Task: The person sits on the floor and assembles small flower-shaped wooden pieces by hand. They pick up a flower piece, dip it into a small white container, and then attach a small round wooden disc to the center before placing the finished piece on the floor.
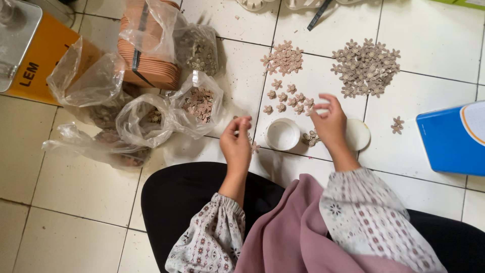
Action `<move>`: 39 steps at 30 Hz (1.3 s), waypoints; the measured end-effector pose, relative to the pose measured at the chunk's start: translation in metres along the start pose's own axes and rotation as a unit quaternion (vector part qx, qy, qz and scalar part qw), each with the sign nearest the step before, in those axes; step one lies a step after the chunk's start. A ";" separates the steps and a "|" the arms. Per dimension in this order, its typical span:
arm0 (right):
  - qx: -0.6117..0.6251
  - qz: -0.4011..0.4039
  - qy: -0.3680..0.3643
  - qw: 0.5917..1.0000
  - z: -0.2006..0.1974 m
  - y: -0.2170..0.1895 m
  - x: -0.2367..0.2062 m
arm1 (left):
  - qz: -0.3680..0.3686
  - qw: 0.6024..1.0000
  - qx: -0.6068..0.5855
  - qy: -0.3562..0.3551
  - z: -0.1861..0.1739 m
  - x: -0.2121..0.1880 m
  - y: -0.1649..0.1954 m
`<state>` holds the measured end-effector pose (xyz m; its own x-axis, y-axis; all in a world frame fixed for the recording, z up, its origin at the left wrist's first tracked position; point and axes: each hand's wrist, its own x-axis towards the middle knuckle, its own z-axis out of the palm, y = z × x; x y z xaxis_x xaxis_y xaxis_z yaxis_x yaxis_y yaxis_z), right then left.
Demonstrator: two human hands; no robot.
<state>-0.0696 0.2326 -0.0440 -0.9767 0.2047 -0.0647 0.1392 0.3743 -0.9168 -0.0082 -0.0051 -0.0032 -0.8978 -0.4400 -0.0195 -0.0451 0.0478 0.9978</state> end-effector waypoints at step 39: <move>-0.090 -0.094 -0.003 0.991 -0.003 0.018 -0.051 | 0.159 0.726 0.642 -0.187 0.003 0.015 -0.062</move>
<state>-0.0170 0.2314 -0.0559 -0.9889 0.1118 0.0979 -0.0184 0.5614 -0.8274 -0.0200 -0.0122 -0.0657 -0.9976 0.0398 -0.0567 0.0352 0.9962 0.0794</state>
